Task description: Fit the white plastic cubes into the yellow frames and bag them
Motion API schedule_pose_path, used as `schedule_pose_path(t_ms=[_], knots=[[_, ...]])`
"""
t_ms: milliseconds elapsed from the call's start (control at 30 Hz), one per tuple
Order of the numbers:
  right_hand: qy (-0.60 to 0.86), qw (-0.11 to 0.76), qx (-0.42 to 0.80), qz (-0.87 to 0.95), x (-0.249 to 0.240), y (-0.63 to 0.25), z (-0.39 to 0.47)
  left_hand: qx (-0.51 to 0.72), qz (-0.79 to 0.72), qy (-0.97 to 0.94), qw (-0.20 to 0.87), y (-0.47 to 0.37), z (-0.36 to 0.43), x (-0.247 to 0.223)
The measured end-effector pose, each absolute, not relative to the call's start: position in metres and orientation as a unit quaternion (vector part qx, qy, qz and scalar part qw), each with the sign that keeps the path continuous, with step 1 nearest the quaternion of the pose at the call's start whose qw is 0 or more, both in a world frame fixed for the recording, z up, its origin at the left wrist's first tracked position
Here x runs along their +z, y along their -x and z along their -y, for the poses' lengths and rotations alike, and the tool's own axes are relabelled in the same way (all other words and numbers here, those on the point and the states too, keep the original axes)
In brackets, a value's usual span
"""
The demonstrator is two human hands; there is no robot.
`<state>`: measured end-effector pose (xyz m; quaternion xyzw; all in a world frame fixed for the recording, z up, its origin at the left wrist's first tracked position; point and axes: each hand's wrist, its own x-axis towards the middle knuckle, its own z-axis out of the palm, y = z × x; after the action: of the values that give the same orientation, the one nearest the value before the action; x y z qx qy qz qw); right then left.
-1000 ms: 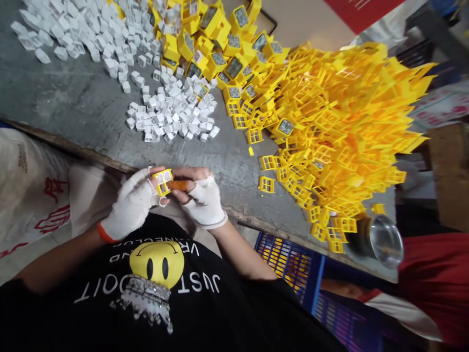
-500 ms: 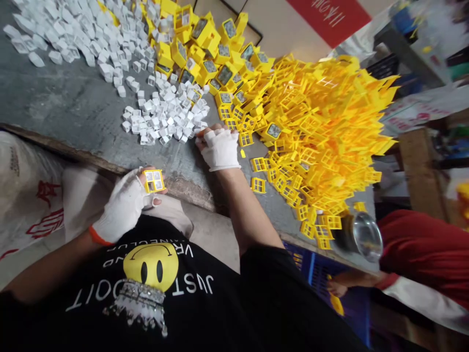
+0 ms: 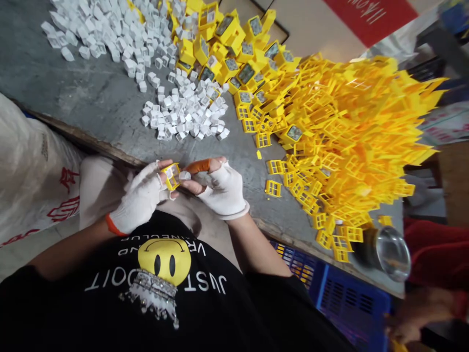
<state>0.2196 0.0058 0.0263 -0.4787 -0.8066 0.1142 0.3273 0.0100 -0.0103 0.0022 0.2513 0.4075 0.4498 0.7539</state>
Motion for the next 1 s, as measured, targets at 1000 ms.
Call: schedule_pose_path(t_ms=[1000], knots=[[0.710,0.194,0.052,0.676,0.047,-0.271,-0.163,0.494,-0.469,-0.263,0.683,0.008,-0.020,-0.013]])
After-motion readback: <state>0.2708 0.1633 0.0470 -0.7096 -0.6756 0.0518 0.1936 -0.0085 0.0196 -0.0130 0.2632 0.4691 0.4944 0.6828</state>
